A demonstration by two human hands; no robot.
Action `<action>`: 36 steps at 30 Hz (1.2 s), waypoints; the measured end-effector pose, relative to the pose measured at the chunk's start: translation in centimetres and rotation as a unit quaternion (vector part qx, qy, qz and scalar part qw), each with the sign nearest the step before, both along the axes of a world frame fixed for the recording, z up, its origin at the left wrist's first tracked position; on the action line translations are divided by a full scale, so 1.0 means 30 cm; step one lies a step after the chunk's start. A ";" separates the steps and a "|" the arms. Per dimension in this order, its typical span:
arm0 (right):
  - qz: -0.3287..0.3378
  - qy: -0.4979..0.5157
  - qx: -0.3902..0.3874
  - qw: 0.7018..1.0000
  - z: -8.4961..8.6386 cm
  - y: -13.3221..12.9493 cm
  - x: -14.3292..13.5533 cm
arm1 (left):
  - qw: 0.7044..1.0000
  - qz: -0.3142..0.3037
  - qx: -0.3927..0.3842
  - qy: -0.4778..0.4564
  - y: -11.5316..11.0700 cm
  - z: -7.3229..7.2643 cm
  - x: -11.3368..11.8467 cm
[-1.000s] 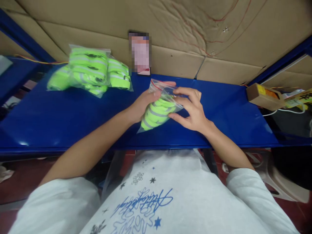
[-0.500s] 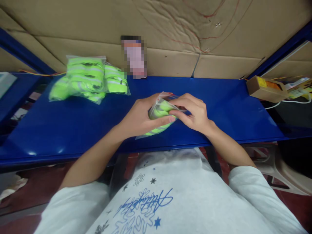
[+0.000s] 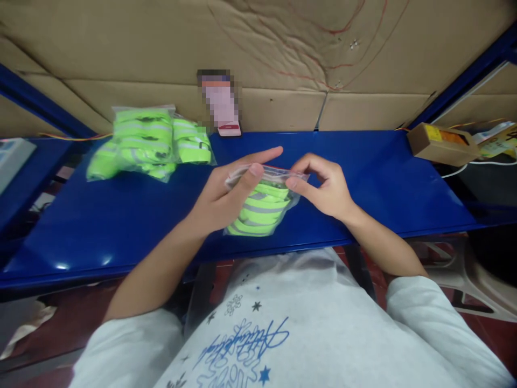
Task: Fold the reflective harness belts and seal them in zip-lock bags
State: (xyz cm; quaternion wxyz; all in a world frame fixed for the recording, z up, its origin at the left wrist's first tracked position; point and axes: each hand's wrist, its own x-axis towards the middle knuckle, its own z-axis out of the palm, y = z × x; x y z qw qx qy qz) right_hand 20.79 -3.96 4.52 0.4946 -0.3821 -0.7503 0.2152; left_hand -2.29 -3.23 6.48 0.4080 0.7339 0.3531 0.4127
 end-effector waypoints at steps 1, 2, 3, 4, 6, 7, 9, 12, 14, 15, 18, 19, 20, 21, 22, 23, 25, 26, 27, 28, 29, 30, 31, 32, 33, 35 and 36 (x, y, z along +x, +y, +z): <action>0.005 0.014 -0.033 0.999 -0.005 0.003 0.002 | 1.000 -0.002 0.000 0.002 -0.001 0.000 0.004; 0.004 0.027 -0.057 0.998 -0.011 0.008 0.003 | 1.000 -0.007 -0.004 0.006 0.000 0.000 0.008; 0.000 0.040 -0.070 0.997 -0.017 0.013 0.005 | 1.000 -0.010 -0.011 0.012 0.004 -0.003 0.010; -0.004 0.053 -0.075 0.996 -0.022 0.019 0.007 | 1.000 -0.009 -0.018 0.017 0.011 -0.007 0.010; 0.016 0.070 -0.088 0.994 -0.024 0.030 0.015 | 0.999 0.013 -0.031 0.012 0.030 -0.020 0.005; 0.040 0.073 -0.102 0.991 -0.022 0.036 0.020 | 0.999 0.033 -0.031 -0.002 0.040 -0.028 0.001; 0.097 0.073 -0.143 0.982 -0.013 0.048 0.032 | 0.997 0.066 -0.025 -0.035 0.057 -0.046 -0.005; 0.135 0.077 -0.189 0.970 0.000 0.064 0.047 | 0.993 0.088 -0.024 -0.070 0.075 -0.065 -0.002; 0.124 0.082 -0.190 0.970 0.004 0.073 0.051 | 0.992 0.091 -0.036 -0.086 0.083 -0.071 0.010; 0.114 0.083 -0.185 0.973 0.005 0.077 0.052 | 0.990 0.094 -0.042 -0.096 0.087 -0.072 0.015; 0.076 0.074 -0.165 0.981 0.004 0.087 0.057 | 0.986 0.090 -0.065 -0.120 0.103 -0.074 0.023; 0.067 0.070 -0.159 0.983 0.003 0.090 0.059 | 0.987 0.075 -0.075 -0.122 0.109 -0.076 0.022; 0.063 0.064 -0.154 0.984 0.002 0.093 0.062 | 0.987 0.053 -0.087 -0.122 0.115 -0.080 0.018; 0.066 0.058 -0.149 0.985 0.002 0.096 0.064 | 0.987 0.028 -0.099 -0.122 0.120 -0.086 0.014; 0.074 0.055 -0.146 0.985 0.001 0.098 0.064 | 0.987 0.008 -0.106 -0.123 0.125 -0.093 0.011; 0.085 0.054 -0.145 0.984 0.000 0.099 0.064 | 0.986 -0.003 -0.109 -0.125 0.127 -0.100 0.009; 0.099 0.058 -0.150 0.982 -0.004 0.098 0.057 | 0.987 0.001 -0.094 -0.129 0.127 -0.113 0.011; 0.099 0.062 -0.153 0.981 -0.008 0.096 0.052 | 0.989 0.009 -0.079 -0.124 0.124 -0.118 0.014; 0.094 0.065 -0.155 0.981 -0.012 0.093 0.046 | 0.991 0.017 -0.062 -0.114 0.120 -0.120 0.018; 0.083 0.066 -0.152 0.983 -0.016 0.089 0.041 | 0.993 0.023 -0.047 -0.101 0.116 -0.121 0.021; 0.070 0.063 -0.144 0.985 -0.020 0.085 0.037 | 0.995 0.027 -0.034 -0.087 0.111 -0.119 0.024; 0.056 0.057 -0.130 0.988 -0.024 0.082 0.035 | 0.996 0.029 -0.025 -0.075 0.106 -0.116 0.026; 0.045 0.049 -0.115 0.991 -0.026 0.079 0.033 | 0.997 0.030 -0.019 -0.067 0.102 -0.113 0.027; 0.036 0.042 -0.101 0.993 -0.028 0.076 0.034 | 0.998 0.030 -0.016 -0.061 0.098 -0.109 0.028; 0.031 0.035 -0.093 0.995 -0.028 0.075 0.034 | 0.998 0.029 -0.016 -0.058 0.094 -0.106 0.028; 0.037 0.031 -0.092 0.995 -0.026 0.074 0.035 | 0.998 0.027 -0.016 -0.053 0.086 -0.103 0.032; 0.046 0.032 -0.100 0.993 -0.024 0.073 0.034 | 0.998 0.027 -0.014 -0.051 0.082 -0.103 0.034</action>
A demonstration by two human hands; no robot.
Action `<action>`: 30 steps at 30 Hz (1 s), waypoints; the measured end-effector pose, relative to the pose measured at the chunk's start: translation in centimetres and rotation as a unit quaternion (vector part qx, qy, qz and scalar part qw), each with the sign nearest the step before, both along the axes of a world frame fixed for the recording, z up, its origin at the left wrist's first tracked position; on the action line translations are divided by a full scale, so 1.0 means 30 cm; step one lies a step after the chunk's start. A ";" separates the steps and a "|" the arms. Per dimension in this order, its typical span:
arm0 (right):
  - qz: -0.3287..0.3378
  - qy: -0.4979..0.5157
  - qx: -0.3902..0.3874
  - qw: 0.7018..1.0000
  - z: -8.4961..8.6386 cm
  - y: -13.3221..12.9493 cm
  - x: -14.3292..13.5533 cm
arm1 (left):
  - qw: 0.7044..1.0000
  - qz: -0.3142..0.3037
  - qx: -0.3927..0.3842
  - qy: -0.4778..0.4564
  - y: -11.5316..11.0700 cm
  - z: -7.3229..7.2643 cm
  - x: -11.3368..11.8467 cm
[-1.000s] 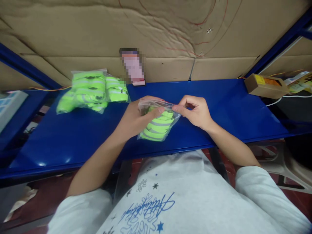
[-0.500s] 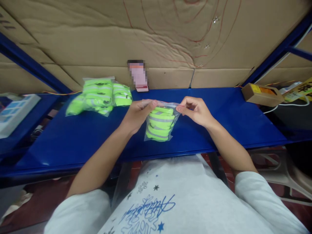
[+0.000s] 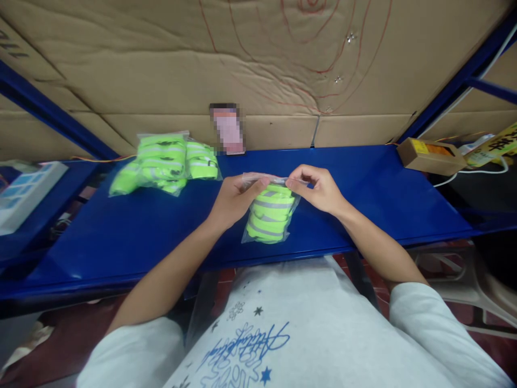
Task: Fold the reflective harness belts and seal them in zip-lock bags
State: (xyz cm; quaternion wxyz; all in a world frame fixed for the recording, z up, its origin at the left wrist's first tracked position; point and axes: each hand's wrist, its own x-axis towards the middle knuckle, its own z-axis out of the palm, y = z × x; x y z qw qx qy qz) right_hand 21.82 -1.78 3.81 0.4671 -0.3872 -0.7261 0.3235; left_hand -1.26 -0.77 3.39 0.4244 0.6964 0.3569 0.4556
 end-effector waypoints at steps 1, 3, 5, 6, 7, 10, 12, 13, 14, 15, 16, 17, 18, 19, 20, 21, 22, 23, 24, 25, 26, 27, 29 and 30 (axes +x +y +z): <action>0.012 0.003 -0.010 1.000 0.002 -0.001 -0.002 | 1.000 0.001 0.004 0.001 -0.004 -0.001 0.004; 0.035 0.011 -0.035 0.999 0.005 -0.004 -0.009 | 1.000 0.006 0.015 0.006 -0.013 -0.003 0.012; 0.041 0.019 -0.057 0.997 0.005 -0.008 -0.015 | 1.000 0.005 0.021 0.013 -0.019 -0.007 0.020; 0.037 0.021 -0.062 0.997 0.004 -0.009 -0.017 | 1.000 0.004 0.020 0.016 -0.021 -0.008 0.023; 0.030 0.023 -0.063 0.997 0.003 -0.010 -0.017 | 1.000 0.001 0.016 0.018 -0.021 -0.010 0.024; 0.009 0.017 -0.048 0.999 0.000 -0.004 -0.008 | 1.000 -0.007 -0.006 0.007 -0.019 -0.018 0.025; 0.010 0.009 -0.044 0.999 0.001 0.003 0.003 | 1.000 -0.015 -0.015 0.004 -0.017 -0.023 0.023; 0.014 0.005 -0.048 0.999 0.003 0.007 0.008 | 1.000 -0.018 -0.016 0.008 -0.017 -0.025 0.023; 0.018 0.001 -0.054 0.998 0.006 0.009 0.013 | 1.000 -0.020 -0.015 0.013 -0.017 -0.027 0.023; 0.020 -0.002 -0.060 0.998 0.010 0.011 0.017 | 1.000 -0.019 -0.013 0.019 -0.018 -0.029 0.023; 0.018 -0.004 -0.064 0.998 0.013 0.011 0.021 | 1.000 -0.019 -0.011 0.021 -0.019 -0.030 0.023; 0.013 -0.007 -0.066 0.998 0.016 0.011 0.023 | 1.000 -0.019 -0.009 0.020 -0.020 -0.032 0.024; 0.008 -0.011 -0.065 0.998 0.019 0.010 0.024 | 1.000 -0.021 -0.010 0.016 -0.021 -0.033 0.024; 0.004 -0.012 -0.061 0.998 0.021 0.008 0.025 | 1.000 -0.024 -0.010 0.012 -0.021 -0.035 0.025; 0.003 -0.013 -0.058 0.998 0.022 0.006 0.025 | 1.000 -0.025 -0.010 0.009 -0.021 -0.037 0.025; 0.006 -0.013 -0.057 0.998 0.022 0.005 0.024 | 1.000 -0.025 -0.010 0.009 -0.021 -0.039 0.026; 0.011 -0.013 -0.058 0.998 0.022 0.004 0.023 | 1.000 -0.023 -0.009 0.012 -0.021 -0.041 0.026; 0.016 -0.013 -0.061 0.998 0.023 0.003 0.023 | 1.000 -0.020 -0.008 0.015 -0.022 -0.043 0.027; 0.022 -0.013 -0.066 0.998 0.024 0.002 0.023 | 1.000 -0.015 -0.007 0.018 -0.022 -0.044 0.028; 0.029 -0.015 -0.072 0.997 0.025 0.003 0.025 | 1.000 -0.012 -0.007 0.021 -0.023 -0.044 0.030; 0.038 -0.019 -0.080 0.996 0.028 0.004 0.029 | 1.000 -0.011 -0.007 0.022 -0.024 -0.045 0.032; 0.051 -0.024 -0.090 0.994 0.033 0.005 0.035 | 1.000 -0.012 -0.008 0.020 -0.026 -0.044 0.034; 0.084 -0.033 -0.111 0.990 0.043 0.008 0.052 | 1.000 -0.015 -0.005 0.012 -0.029 -0.043 0.038; 0.096 -0.035 -0.118 0.988 0.048 0.010 0.062 | 1.000 -0.011 -0.003 0.004 -0.030 -0.043 0.040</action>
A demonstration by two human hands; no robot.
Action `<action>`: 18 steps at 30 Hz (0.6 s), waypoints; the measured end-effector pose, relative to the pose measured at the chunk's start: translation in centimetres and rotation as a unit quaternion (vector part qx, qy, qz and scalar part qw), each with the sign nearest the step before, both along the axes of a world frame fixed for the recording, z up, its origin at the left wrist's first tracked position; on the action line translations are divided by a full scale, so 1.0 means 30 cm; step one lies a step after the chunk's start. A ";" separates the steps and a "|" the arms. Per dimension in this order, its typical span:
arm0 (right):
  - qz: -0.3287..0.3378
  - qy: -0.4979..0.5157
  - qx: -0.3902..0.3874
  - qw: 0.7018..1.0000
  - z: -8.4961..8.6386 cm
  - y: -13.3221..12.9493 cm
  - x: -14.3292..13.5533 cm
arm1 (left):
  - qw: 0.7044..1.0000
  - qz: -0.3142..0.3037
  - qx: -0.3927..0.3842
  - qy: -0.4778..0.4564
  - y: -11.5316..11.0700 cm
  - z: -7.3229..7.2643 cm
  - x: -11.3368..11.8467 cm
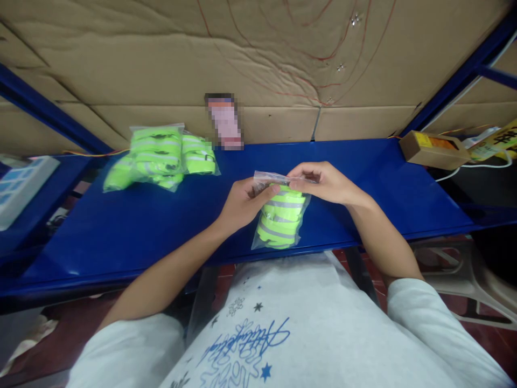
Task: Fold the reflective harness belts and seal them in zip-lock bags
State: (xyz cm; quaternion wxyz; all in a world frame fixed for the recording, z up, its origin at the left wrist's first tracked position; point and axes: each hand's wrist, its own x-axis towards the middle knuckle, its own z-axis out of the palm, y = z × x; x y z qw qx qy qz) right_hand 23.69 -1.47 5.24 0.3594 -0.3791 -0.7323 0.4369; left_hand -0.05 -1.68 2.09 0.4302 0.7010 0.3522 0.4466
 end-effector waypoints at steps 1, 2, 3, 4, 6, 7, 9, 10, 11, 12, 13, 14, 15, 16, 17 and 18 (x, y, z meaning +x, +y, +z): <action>0.004 0.000 -0.003 1.000 0.004 0.002 0.009 | 1.000 0.006 0.000 -0.010 0.000 0.000 0.002; 0.002 0.001 -0.003 1.000 0.006 0.003 0.017 | 1.000 0.014 -0.003 -0.021 0.001 -0.002 0.003; -0.004 0.001 0.000 1.000 0.006 0.005 0.022 | 0.999 0.022 -0.010 -0.031 0.004 -0.004 0.003; -0.011 -0.001 0.003 1.000 0.004 0.006 0.025 | 0.999 0.030 -0.020 -0.040 0.007 -0.007 0.003; -0.021 -0.008 0.009 1.000 -0.004 0.007 0.022 | 0.997 0.040 -0.039 -0.051 0.016 -0.016 0.000; -0.024 -0.013 0.016 1.000 -0.010 0.007 0.018 | 0.997 0.044 -0.044 -0.053 0.020 -0.020 -0.002; -0.031 -0.029 0.041 0.998 -0.019 0.007 0.010 | 0.996 0.055 -0.046 -0.052 0.026 -0.027 -0.006; -0.034 -0.040 0.058 0.997 -0.021 0.005 0.007 | 0.996 0.058 -0.044 -0.052 0.027 -0.029 -0.008; -0.035 -0.051 0.073 0.995 -0.022 0.004 0.004 | 0.996 0.061 -0.040 -0.053 0.027 -0.030 -0.010; -0.034 -0.058 0.084 0.994 -0.022 0.002 0.002 | 0.996 0.065 -0.034 -0.056 0.025 -0.029 -0.010; -0.032 -0.060 0.091 0.994 -0.020 0.001 -0.001 | 0.996 0.069 -0.027 -0.058 0.022 -0.028 -0.010; -0.029 -0.056 0.092 0.994 -0.019 -0.001 -0.004 | 0.996 0.071 -0.021 -0.058 0.019 -0.026 -0.009; -0.026 -0.048 0.087 0.995 -0.019 -0.002 -0.008 | 0.996 0.068 -0.016 -0.053 0.015 -0.024 -0.007; -0.021 -0.040 0.079 0.996 -0.020 -0.003 -0.014 | 0.997 0.063 -0.011 -0.043 0.012 -0.022 -0.004; -0.019 -0.035 0.069 0.997 -0.021 -0.004 -0.020 | 0.998 0.055 -0.008 -0.030 0.009 -0.021 0.000; -0.018 -0.035 0.061 0.997 -0.024 -0.004 -0.026 | 0.999 0.045 -0.006 -0.017 0.007 -0.020 0.003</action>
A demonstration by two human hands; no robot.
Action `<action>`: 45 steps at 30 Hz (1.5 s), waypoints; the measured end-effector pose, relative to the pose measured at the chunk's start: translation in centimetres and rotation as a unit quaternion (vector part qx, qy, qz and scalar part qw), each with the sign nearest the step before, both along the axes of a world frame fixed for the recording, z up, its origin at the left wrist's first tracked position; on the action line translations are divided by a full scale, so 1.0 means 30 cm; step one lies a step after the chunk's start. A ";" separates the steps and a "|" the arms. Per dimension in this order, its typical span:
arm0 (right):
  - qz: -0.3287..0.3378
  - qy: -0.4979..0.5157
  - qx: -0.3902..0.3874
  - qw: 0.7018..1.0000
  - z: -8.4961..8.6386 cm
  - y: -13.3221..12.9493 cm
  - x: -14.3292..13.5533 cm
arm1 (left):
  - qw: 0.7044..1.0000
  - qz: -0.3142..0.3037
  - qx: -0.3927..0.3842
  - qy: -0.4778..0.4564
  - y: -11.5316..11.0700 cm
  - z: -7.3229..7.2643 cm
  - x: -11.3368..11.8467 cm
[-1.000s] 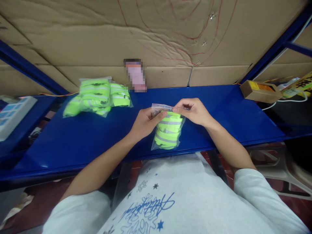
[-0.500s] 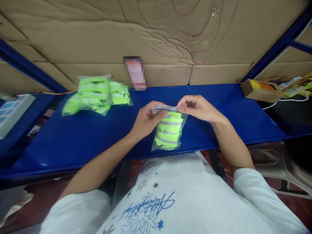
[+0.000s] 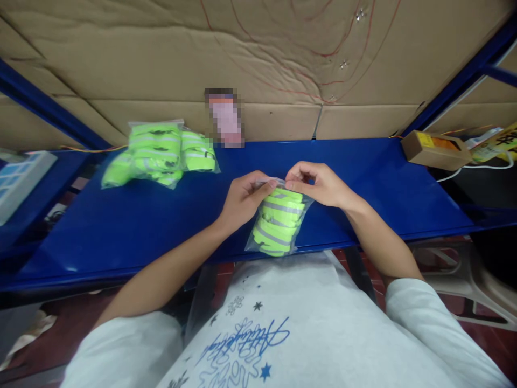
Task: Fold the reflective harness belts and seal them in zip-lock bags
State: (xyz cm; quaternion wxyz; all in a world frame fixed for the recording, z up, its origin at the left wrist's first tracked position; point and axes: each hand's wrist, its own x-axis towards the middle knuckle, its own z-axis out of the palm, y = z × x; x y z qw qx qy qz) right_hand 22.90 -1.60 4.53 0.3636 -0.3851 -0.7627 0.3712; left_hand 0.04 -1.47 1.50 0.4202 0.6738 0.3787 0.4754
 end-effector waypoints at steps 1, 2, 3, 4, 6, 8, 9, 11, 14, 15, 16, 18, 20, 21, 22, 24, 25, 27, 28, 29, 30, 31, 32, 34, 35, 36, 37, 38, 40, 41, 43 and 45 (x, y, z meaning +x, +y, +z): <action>-0.004 -0.005 -0.002 1.000 -0.003 -0.001 -0.006 | 1.000 -0.008 0.000 0.010 -0.001 0.000 0.003; -0.010 -0.015 0.004 1.000 -0.006 -0.002 -0.011 | 1.000 -0.014 -0.001 0.015 -0.001 0.000 0.006; -0.019 -0.027 0.015 0.999 -0.009 -0.002 -0.014 | 1.000 -0.016 -0.002 0.018 0.000 -0.001 0.007; -0.028 -0.039 0.030 0.998 -0.011 -0.003 -0.016 | 1.000 -0.017 -0.002 0.021 0.002 -0.002 0.008; -0.035 -0.052 0.054 0.997 -0.012 -0.003 -0.013 | 0.999 -0.016 0.003 0.028 0.007 -0.006 0.006; -0.025 -0.050 0.053 0.997 -0.013 0.000 -0.006 | 0.999 -0.014 0.011 0.034 0.012 -0.011 0.003; -0.018 -0.047 0.046 0.998 -0.013 0.001 -0.003 | 0.999 -0.014 0.013 0.036 0.013 -0.014 0.001; -0.009 -0.046 0.029 0.998 -0.015 0.004 0.000 | 0.999 -0.013 0.015 0.038 0.014 -0.018 0.000; -0.010 -0.055 0.022 0.998 -0.019 0.002 -0.006 | 0.999 -0.011 0.017 0.042 0.011 -0.017 0.003; -0.013 -0.058 0.026 0.998 -0.020 0.000 -0.008 | 0.999 -0.010 0.018 0.042 0.010 -0.015 0.004; -0.015 -0.061 0.030 0.998 -0.020 -0.002 -0.011 | 0.999 -0.012 0.017 0.041 0.009 -0.012 0.005; -0.023 -0.062 0.032 0.997 -0.021 -0.002 -0.011 | 0.999 -0.019 0.010 0.032 0.009 -0.005 0.006; -0.027 -0.052 0.019 0.998 -0.022 0.003 -0.007 | 1.000 -0.021 0.005 0.017 0.009 -0.003 0.005; -0.024 -0.044 0.009 0.999 -0.023 0.006 -0.004 | 1.000 -0.015 0.008 0.015 0.009 -0.004 0.004; -0.016 -0.037 0.001 0.999 -0.024 0.009 -0.002 | 1.000 -0.008 0.015 0.020 0.008 -0.007 0.004; 0.001 -0.027 -0.015 1.000 -0.026 0.013 -0.002 | 0.998 0.002 0.035 0.046 0.004 -0.017 0.005; 0.006 -0.025 -0.023 0.999 -0.027 0.013 -0.005 | 0.997 0.003 0.042 0.059 0.001 -0.023 0.007; 0.006 -0.026 -0.035 0.999 -0.031 0.008 -0.014 | 0.996 -0.003 0.048 0.073 -0.005 -0.036 0.011; 0.003 -0.033 -0.031 0.999 -0.033 0.005 -0.019 | 0.996 -0.004 0.049 0.075 -0.008 -0.042 0.013; 0.001 -0.045 -0.018 0.999 -0.036 0.001 -0.024 | 0.996 -0.004 0.048 0.076 -0.009 -0.047 0.014; -0.003 -0.061 0.003 0.998 -0.039 -0.002 -0.028 | 0.996 -0.004 0.047 0.078 -0.008 -0.051 0.015; -0.006 -0.078 0.026 0.997 -0.042 -0.005 -0.030 | 0.996 -0.007 0.046 0.081 -0.006 -0.053 0.016; -0.007 -0.095 0.046 0.994 -0.044 -0.006 -0.032 | 0.995 -0.012 0.045 0.085 -0.002 -0.054 0.015; -0.006 -0.114 0.066 0.991 -0.048 -0.005 -0.032 | 0.995 -0.024 0.042 0.091 0.005 -0.051 0.013; -0.005 -0.116 0.068 0.991 -0.049 -0.003 -0.030 | 0.995 -0.030 0.041 0.092 0.008 -0.048 0.012; -0.005 -0.112 0.065 0.992 -0.050 -0.001 -0.028 | 0.994 -0.034 0.040 0.091 0.010 -0.046 0.011; -0.007 -0.106 0.058 0.993 -0.050 0.002 -0.026 | 0.995 -0.034 0.041 0.090 0.011 -0.044 0.011; -0.007 -0.097 0.049 0.994 -0.050 0.005 -0.023 | 0.995 -0.031 0.042 0.089 0.011 -0.044 0.010; -0.002 -0.081 0.026 0.996 -0.052 0.008 -0.020 | 0.995 -0.022 0.046 0.088 0.009 -0.045 0.010; 0.001 -0.074 0.016 0.997 -0.053 0.009 -0.020 | 0.995 -0.017 0.049 0.089 0.008 -0.048 0.010; 0.002 -0.066 0.007 0.998 -0.056 0.008 -0.024 | 0.994 -0.012 0.053 0.090 0.006 -0.052 0.010; 0.000 -0.067 0.011 0.998 -0.058 0.003 -0.031 | 0.994 -0.013 0.054 0.090 0.006 -0.052 0.008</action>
